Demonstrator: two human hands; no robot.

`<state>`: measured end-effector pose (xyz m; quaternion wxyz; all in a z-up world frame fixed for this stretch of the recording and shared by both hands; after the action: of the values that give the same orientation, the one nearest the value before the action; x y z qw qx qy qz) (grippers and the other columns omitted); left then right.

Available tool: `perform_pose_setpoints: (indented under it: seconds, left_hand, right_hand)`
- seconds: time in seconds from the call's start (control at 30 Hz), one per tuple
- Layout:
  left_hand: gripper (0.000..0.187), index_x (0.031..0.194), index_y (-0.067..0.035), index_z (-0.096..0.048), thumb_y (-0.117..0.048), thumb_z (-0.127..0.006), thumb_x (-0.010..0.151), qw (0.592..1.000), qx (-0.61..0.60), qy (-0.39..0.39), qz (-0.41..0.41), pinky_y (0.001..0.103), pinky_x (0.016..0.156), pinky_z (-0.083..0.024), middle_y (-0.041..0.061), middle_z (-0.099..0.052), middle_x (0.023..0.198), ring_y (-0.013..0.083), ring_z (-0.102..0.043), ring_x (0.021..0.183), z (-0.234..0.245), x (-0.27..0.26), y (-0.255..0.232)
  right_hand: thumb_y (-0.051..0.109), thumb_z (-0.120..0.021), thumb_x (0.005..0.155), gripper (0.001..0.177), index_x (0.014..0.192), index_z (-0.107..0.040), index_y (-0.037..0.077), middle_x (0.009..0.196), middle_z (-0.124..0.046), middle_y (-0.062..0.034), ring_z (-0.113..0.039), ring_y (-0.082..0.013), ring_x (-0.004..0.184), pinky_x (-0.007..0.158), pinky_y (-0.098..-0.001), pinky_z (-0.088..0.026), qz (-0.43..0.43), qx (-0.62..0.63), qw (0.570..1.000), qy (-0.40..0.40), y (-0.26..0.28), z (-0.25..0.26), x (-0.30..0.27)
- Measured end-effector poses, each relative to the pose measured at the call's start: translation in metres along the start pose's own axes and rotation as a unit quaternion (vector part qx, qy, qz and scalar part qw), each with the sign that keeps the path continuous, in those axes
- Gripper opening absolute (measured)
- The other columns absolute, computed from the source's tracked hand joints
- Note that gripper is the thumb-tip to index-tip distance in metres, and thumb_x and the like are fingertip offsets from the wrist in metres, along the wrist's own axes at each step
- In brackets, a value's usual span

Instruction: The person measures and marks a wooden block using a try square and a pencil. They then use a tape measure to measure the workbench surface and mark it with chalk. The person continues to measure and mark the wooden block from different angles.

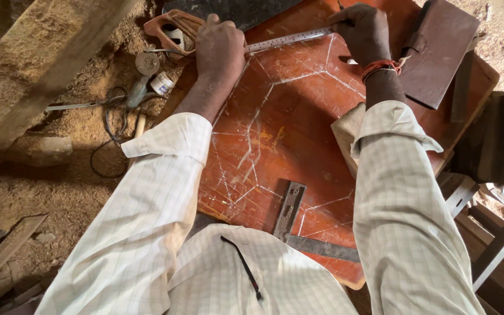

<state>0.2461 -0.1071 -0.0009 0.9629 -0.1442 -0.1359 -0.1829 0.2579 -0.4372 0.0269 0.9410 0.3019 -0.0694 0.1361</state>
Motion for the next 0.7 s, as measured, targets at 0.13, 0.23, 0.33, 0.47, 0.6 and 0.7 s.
perform_pose_setpoints:
  seconds: [0.13, 0.23, 0.33, 0.47, 0.6, 0.7]
  left_hand:
    - [0.005, 0.076, -0.012, -0.08, -0.012, -0.084, 0.079, 1.0, 0.004, -0.012, 0.011, 0.043, 0.079, -0.055, 0.008, -0.072, 0.083, 0.0247, -0.063, 0.091, -0.006, -0.002, -0.001]
    - [0.009, 0.076, -0.011, -0.081, -0.018, -0.087, 0.077, 1.0, 0.005, -0.011, 0.022, 0.042, 0.077, -0.057, 0.009, -0.073, 0.08, 0.0229, -0.064, 0.088, -0.013, -0.002, 0.001]
    - [0.008, 0.075, -0.014, -0.081, -0.019, -0.088, 0.075, 0.999, 0.001, -0.004, 0.036, 0.041, 0.076, -0.058, 0.008, -0.073, 0.081, 0.0225, -0.065, 0.088, -0.015, -0.002, 0.003]
    - [0.005, 0.076, -0.016, -0.082, -0.017, -0.087, 0.075, 0.999, -0.006, -0.005, 0.042, 0.04, 0.073, -0.059, 0.007, -0.073, 0.081, 0.0211, -0.065, 0.086, -0.013, -0.003, 0.002]
    - [0.005, 0.077, -0.017, -0.083, -0.014, -0.084, 0.079, 0.999, -0.017, 0.003, 0.041, 0.041, 0.068, -0.06, 0.008, -0.072, 0.081, 0.0228, -0.066, 0.086, -0.008, -0.002, 0.003]
    - [0.005, 0.077, -0.018, -0.083, -0.014, -0.084, 0.079, 0.998, -0.027, 0.01, 0.053, 0.041, 0.067, -0.06, 0.008, -0.073, 0.08, 0.0238, -0.067, 0.085, -0.005, -0.001, 0.003]
  right_hand:
    - [0.001, -0.08, 0.094, 0.014, 0.108, -0.081, 0.005, 0.101, -0.079, -0.0086, -0.076, -0.0148, 0.091, 0.081, -0.0279, -0.061, -0.021, 0.037, 0.999, -0.012, 0.002, -0.001, -0.002]
    - [-0.001, -0.079, 0.096, 0.014, 0.109, -0.08, 0.004, 0.101, -0.08, -0.0065, -0.076, -0.0112, 0.092, 0.083, -0.0254, -0.061, -0.056, 0.11, 0.992, -0.01, 0.002, -0.002, -0.002]
    - [-0.002, -0.078, 0.096, 0.014, 0.109, -0.081, 0.003, 0.1, -0.08, -0.0059, -0.074, -0.0092, 0.089, 0.081, -0.0236, -0.06, -0.093, 0.131, 0.987, 0.0, 0.0, -0.002, -0.003]
    - [-0.003, -0.076, 0.096, 0.015, 0.109, -0.08, 0.002, 0.1, -0.08, -0.0058, -0.074, -0.0081, 0.089, 0.081, -0.0222, -0.06, -0.105, 0.165, 0.981, 0.003, -0.002, -0.003, -0.002]
    - [-0.003, -0.076, 0.095, 0.016, 0.109, -0.08, 0.002, 0.099, -0.079, -0.0054, -0.075, -0.0077, 0.089, 0.081, -0.0218, -0.061, -0.109, 0.157, 0.982, 0.004, -0.006, -0.004, -0.001]
    - [-0.003, -0.076, 0.095, 0.016, 0.109, -0.08, 0.002, 0.099, -0.08, -0.0052, -0.074, -0.0076, 0.089, 0.081, -0.0218, -0.061, -0.11, 0.16, 0.981, 0.005, -0.009, -0.004, -0.002]
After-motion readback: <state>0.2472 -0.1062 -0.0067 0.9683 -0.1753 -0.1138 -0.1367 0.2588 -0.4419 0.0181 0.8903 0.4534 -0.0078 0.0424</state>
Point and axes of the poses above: each hand's wrist, its own x-axis towards the middle knuckle, its own z-axis out of the back of the hand, y = z × x, the point moved 4 cm from there along x, towards the middle knuckle
